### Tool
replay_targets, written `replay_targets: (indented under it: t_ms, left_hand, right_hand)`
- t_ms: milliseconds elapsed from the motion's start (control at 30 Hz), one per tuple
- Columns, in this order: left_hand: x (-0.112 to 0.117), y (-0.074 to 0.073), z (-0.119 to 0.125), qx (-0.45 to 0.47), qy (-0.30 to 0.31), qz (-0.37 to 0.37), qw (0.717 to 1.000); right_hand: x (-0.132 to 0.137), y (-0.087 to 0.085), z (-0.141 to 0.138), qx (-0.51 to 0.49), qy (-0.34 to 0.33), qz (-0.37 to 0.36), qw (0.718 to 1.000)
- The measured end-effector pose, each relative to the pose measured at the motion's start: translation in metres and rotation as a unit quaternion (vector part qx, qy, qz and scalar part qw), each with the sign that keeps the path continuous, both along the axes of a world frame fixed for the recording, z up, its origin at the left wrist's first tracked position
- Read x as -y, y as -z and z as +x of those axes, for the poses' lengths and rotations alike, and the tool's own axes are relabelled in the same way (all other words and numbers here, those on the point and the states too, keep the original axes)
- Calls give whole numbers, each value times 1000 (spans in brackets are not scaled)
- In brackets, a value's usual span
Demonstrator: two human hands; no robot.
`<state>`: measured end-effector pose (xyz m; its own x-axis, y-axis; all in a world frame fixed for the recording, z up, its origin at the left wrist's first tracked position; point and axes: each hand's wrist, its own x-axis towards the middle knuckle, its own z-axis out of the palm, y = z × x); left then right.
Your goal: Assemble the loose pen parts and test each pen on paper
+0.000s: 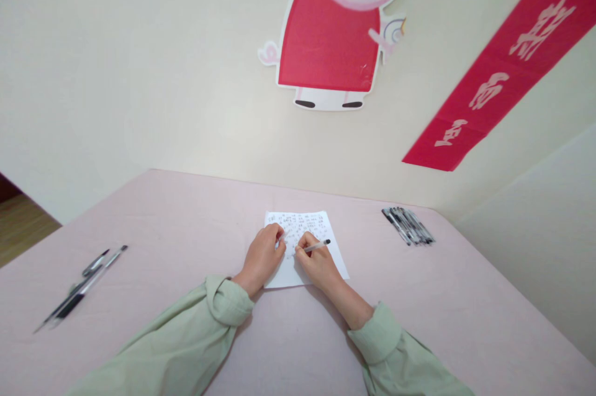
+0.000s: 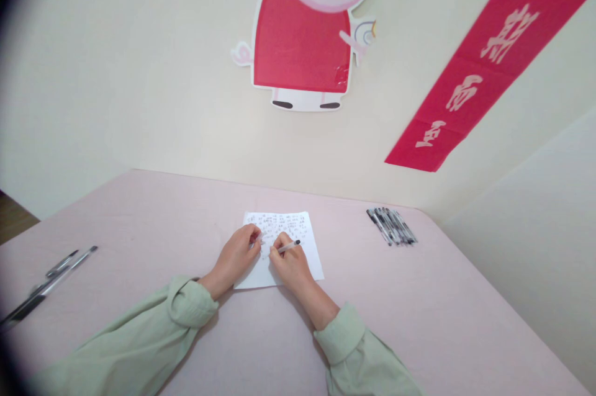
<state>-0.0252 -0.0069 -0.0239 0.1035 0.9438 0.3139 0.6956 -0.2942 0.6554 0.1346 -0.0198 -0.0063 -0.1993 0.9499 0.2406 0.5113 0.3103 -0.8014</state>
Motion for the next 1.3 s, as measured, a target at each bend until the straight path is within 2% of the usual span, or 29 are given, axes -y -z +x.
replay_targets:
  t_ms: [300, 567, 833, 933, 1067, 1300]
  left_hand:
    - [1, -1, 0, -5, 0, -1, 1000]
    - [1, -2, 0, -3, 2, -5, 1000]
    - [5, -7, 2, -14, 22, 1, 1000]
    - [8, -9, 4, -24, 41, 8, 999]
    - [9, -11, 5, -18, 48, 9, 999]
    - [9, -9, 5, 5, 68, 13, 998]
  right_hand:
    - [0, 0, 1, 6, -7, -23, 1000]
    - [-2, 1, 2, 5, -2, -16, 1000]
    - [-18, 4, 15, -130, 46, -2, 990]
    - [-19, -2, 17, -153, 35, -1, 988]
    - [-16, -7, 14, -191, 9, -47, 980]
    - [-18, 0, 14, -222, 42, -53, 973]
